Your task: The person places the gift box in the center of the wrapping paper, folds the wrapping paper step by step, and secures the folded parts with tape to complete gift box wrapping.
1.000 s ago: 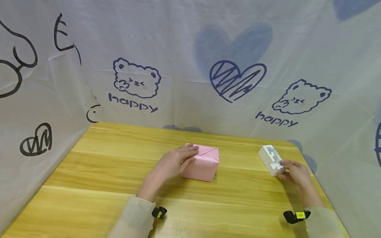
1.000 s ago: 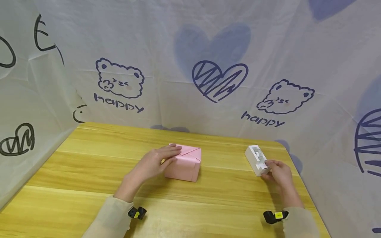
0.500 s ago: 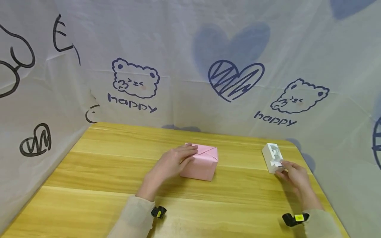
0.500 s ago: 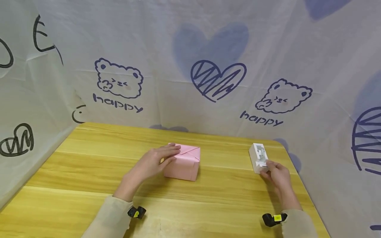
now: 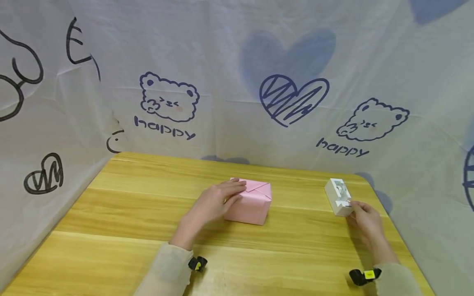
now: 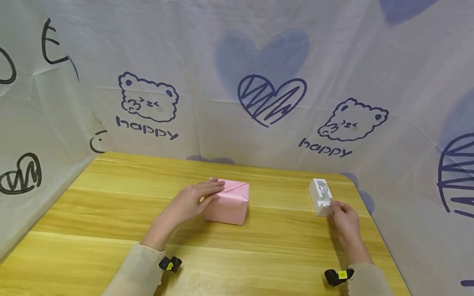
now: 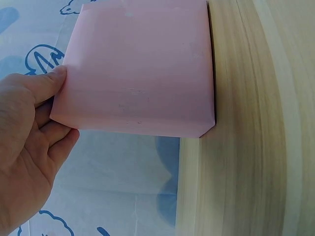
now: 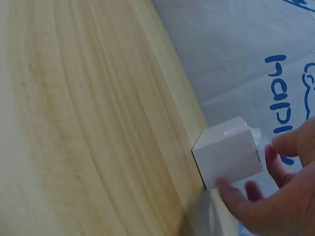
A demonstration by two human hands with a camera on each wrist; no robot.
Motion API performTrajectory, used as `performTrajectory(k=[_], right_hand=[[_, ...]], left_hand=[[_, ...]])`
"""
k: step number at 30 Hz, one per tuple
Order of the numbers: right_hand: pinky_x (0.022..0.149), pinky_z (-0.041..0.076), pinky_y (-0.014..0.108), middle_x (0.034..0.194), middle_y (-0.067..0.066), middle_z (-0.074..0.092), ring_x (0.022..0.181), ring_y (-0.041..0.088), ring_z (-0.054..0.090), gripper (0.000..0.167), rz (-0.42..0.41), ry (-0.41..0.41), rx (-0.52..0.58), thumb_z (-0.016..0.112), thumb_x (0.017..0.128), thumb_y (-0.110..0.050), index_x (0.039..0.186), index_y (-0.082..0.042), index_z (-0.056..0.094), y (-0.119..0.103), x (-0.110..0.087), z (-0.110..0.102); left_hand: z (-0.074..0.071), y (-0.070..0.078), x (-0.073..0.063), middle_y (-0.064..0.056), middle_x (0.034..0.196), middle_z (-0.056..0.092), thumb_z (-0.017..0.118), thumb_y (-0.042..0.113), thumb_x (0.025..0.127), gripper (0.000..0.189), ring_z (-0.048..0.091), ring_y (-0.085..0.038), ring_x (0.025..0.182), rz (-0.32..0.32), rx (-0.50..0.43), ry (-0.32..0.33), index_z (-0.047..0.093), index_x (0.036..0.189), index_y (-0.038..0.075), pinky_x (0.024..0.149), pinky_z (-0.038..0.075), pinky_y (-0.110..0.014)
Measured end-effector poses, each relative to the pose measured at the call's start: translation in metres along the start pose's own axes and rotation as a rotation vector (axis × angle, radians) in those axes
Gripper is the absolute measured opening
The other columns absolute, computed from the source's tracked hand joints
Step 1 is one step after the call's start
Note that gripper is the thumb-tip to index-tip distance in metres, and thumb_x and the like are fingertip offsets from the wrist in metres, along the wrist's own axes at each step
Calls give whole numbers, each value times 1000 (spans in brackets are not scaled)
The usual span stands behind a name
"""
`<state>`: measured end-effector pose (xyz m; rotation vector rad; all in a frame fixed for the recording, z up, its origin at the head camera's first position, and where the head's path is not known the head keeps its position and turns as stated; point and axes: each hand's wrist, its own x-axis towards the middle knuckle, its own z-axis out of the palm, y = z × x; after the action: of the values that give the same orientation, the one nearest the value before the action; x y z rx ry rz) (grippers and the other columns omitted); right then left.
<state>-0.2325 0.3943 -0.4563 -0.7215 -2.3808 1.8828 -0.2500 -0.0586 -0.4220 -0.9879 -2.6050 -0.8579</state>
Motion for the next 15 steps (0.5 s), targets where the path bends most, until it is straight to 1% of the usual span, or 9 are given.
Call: performTrajectory(k=[2, 4, 5, 8, 10, 12, 15], right_hand=[[81, 55, 18, 147, 18, 42, 98, 7, 55, 62, 2, 44, -57, 44, 110, -37, 151, 9, 39, -1, 0, 0], [76, 54, 20, 137, 13, 48, 94, 10, 55, 62, 3, 80, -89, 47, 109, -39, 148, 8, 43, -2, -1, 0], [75, 54, 20, 133, 10, 50, 93, 10, 55, 62, 5, 85, -92, 47, 108, -40, 148, 7, 44, -3, -1, 0], [70, 55, 22, 108, 1, 59, 83, 7, 59, 57, 2, 83, -41, 50, 108, -36, 143, 9, 47, -3, -1, 0], [68, 57, 21, 94, -5, 60, 78, 4, 61, 54, 3, 73, 7, 52, 108, -33, 141, 10, 47, -2, 0, 0], [67, 58, 21, 86, -8, 61, 74, 3, 63, 51, 2, 59, 59, 52, 109, -28, 140, 12, 46, 0, 0, 1], [67, 59, 21, 82, -9, 63, 74, 2, 64, 52, 13, 46, 108, 49, 110, -25, 144, 13, 43, 3, 0, 1]], left_hand=[[0, 0, 1, -2, 145, 63, 66, 15, 103, 33, 53, -23, 141, 0, 0, -2, 71, 135, 10, 117, 41, -43], [0, 0, 1, -2, 145, 63, 66, 15, 103, 33, 53, -23, 142, -1, -2, -1, 71, 135, 10, 117, 41, -43], [0, 0, 1, -2, 145, 63, 66, 15, 103, 33, 53, -23, 141, -1, -2, -1, 71, 135, 10, 117, 41, -43], [1, -1, 2, -2, 145, 63, 66, 15, 103, 33, 52, -23, 142, -1, 1, 3, 70, 136, 10, 117, 41, -43], [1, -1, 2, -2, 146, 63, 66, 15, 103, 33, 52, -23, 142, -2, 0, 3, 70, 136, 10, 117, 41, -43], [2, -1, 2, -1, 146, 62, 66, 16, 103, 33, 52, -23, 142, -8, -4, 2, 70, 136, 11, 117, 41, -43], [2, -1, 1, -1, 146, 62, 66, 16, 103, 34, 52, -23, 143, -17, -11, -1, 70, 136, 11, 117, 41, -44]])
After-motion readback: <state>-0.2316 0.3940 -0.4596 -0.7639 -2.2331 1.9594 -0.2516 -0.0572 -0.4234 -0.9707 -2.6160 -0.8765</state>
